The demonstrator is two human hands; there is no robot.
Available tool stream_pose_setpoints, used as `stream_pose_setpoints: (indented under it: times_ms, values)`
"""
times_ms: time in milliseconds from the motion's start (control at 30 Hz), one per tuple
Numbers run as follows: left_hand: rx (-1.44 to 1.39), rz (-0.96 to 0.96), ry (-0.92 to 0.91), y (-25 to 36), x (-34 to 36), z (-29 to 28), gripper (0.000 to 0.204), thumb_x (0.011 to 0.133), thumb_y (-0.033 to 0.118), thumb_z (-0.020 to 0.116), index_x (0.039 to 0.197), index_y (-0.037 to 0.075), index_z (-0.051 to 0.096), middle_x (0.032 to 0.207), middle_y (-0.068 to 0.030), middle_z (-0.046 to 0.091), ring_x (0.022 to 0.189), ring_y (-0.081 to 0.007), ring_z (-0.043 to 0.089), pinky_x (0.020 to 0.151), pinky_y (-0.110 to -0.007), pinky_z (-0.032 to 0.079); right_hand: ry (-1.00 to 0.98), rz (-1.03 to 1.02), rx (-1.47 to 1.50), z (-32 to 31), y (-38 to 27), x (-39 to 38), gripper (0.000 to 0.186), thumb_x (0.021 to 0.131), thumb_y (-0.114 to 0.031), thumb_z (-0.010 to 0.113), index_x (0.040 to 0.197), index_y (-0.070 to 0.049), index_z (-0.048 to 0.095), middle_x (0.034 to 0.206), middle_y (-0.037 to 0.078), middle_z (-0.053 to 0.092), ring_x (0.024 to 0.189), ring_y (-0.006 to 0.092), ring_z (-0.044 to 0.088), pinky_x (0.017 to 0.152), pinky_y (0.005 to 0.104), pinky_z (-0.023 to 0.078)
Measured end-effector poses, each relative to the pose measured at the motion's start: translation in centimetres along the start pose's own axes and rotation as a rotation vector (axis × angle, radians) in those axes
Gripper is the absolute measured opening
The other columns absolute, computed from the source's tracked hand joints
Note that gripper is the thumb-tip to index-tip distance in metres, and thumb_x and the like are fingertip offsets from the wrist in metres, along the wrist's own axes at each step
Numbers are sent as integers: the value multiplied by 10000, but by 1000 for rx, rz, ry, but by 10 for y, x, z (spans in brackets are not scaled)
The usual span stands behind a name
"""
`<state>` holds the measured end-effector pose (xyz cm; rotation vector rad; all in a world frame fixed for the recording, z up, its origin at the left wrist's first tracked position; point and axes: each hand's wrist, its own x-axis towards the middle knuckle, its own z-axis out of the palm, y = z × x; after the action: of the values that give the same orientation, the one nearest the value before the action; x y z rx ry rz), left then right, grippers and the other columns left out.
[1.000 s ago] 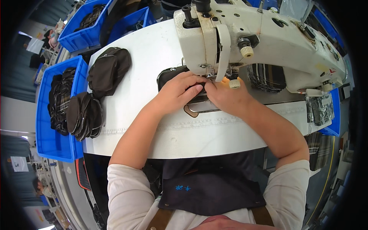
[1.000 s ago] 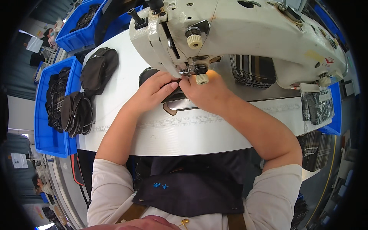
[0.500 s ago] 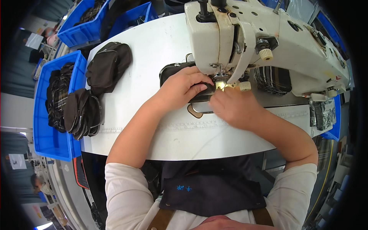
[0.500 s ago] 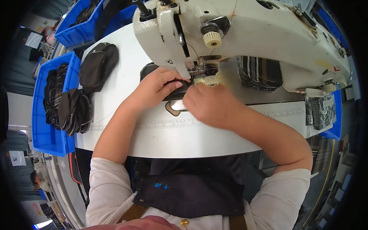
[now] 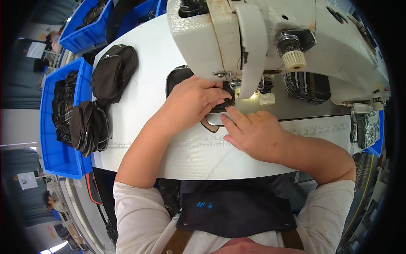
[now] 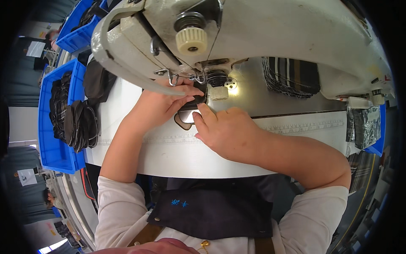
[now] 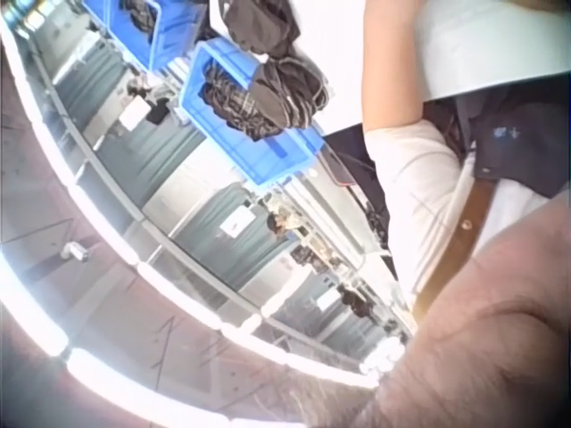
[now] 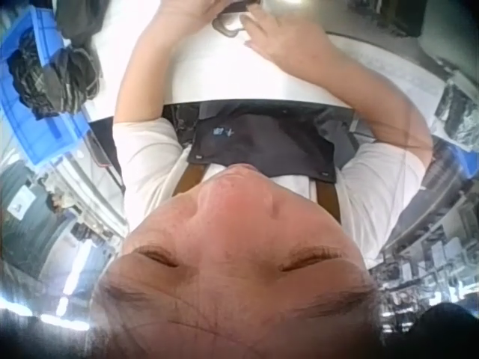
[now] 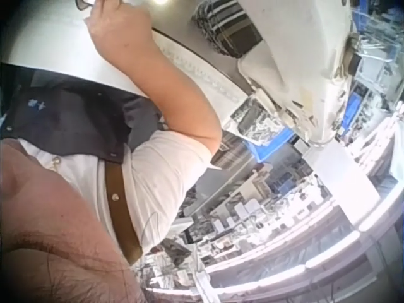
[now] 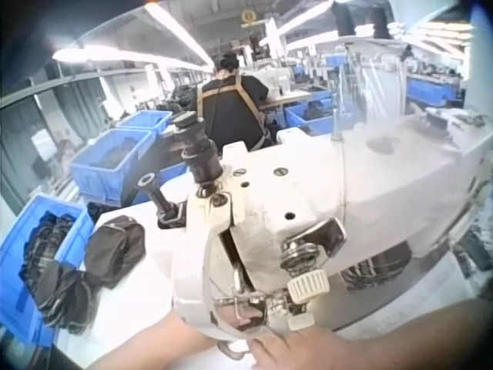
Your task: Using an industrial sewing machine to sew the edges of a small brown leather pouch.
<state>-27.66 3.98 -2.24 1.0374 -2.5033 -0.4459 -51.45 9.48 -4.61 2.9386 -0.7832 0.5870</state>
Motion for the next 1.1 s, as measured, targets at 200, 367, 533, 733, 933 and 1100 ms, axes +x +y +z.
stream_pose_setpoints:
  times_ms: [200,367,533,733,933,1100]
  values:
    - [50,28,-26,4,3,-1,297,865,50,769,1132,176,800,1072,-86,733,958,-305,691,777,-417,560,-8,-18,-32,3,-2,-4,416,963,-321,710,1179,34,707,1206,233,713,640,178,662,533,330,509]
    - [126,94,25,4,1,0,343,809,29,777,1119,174,809,1062,-57,726,976,-281,693,778,-402,565,-24,-28,0,2,-2,0,388,955,-276,709,1179,41,704,1217,247,711,640,184,666,532,332,513]
    - [153,92,71,9,1,2,293,812,67,763,1085,159,816,1036,-32,725,975,-264,685,822,-382,560,-12,1,54,0,-1,-1,388,919,-268,736,1166,30,706,1202,240,710,657,201,676,535,340,525]
    - [193,42,88,10,3,2,251,801,103,750,1043,110,813,1020,-21,732,985,-257,684,842,-380,558,-26,90,36,6,1,3,439,857,-328,818,1192,-62,718,1309,141,635,671,227,658,613,357,540]
    - [248,20,124,10,8,8,257,796,95,750,1045,105,814,1049,-19,749,991,-249,700,789,-374,581,9,90,50,6,6,5,448,886,-368,791,1176,-39,697,1261,171,679,613,209,648,546,345,527]
    - [5,22,138,-9,6,10,261,800,111,758,1053,123,823,1074,-13,775,965,-242,711,769,-363,591,7,85,50,5,7,6,428,892,-366,789,1154,-44,687,1303,179,671,612,209,649,562,340,527]
